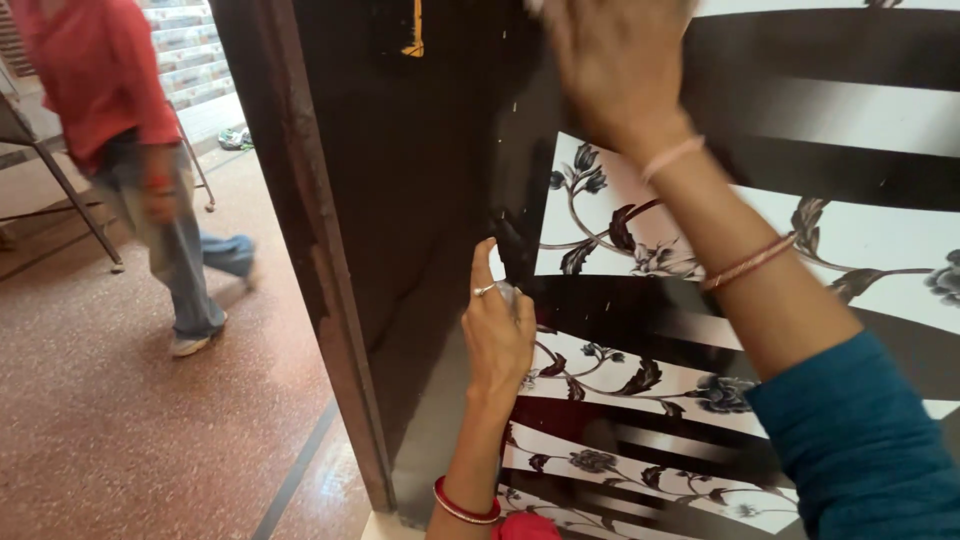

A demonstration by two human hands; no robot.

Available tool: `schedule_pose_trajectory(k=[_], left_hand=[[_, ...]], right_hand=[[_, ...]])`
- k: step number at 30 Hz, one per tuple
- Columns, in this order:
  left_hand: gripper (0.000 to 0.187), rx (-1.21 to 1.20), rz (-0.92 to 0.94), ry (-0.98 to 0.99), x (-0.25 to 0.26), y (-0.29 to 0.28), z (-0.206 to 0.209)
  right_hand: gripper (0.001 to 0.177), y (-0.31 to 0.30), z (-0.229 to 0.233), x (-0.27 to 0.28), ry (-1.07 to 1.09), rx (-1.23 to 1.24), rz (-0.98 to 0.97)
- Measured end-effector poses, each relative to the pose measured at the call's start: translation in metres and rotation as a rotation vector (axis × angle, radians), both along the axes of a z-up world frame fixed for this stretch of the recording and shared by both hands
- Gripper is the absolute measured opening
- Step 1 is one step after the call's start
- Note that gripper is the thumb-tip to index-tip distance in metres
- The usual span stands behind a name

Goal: The person sprays a cleaning solution onto a dark brown door with floral patterns and wipes the surface with a cloth. The person repeatedly sprays and wipes different sections of the door, focusing on the decorative panels and the area around the handle.

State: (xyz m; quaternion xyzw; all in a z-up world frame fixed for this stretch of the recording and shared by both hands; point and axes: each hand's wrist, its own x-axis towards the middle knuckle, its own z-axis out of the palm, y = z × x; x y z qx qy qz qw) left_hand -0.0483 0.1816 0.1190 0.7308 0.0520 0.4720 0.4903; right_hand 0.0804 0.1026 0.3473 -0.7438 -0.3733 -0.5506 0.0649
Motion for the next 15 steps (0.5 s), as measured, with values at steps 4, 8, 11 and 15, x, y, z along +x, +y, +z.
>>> schedule_pose_trajectory(k=[4, 8, 11, 15], left_hand=[[0.072, 0.051, 0.024, -0.114, -0.002, -0.004, -0.001], [0.071, 0.020, 0.007, -0.027, -0.007, -0.014, -0.002], [0.069, 0.108, 0.002, -0.168, -0.013, -0.025, 0.001], [0.065, 0.085, -0.071, -0.068, -0.018, -0.037, 0.017]], right_hand=[[0.052, -0.010, -0.078, -0.001, -0.400, -0.158, -0.070], [0.061, -0.041, -0.177, -0.013, -0.134, -0.367, 0.011], [0.067, -0.075, -0.208, -0.018, -0.224, -0.590, -0.021], [0.066, -0.098, -0.168, -0.013, 0.146, -0.666, -0.134]])
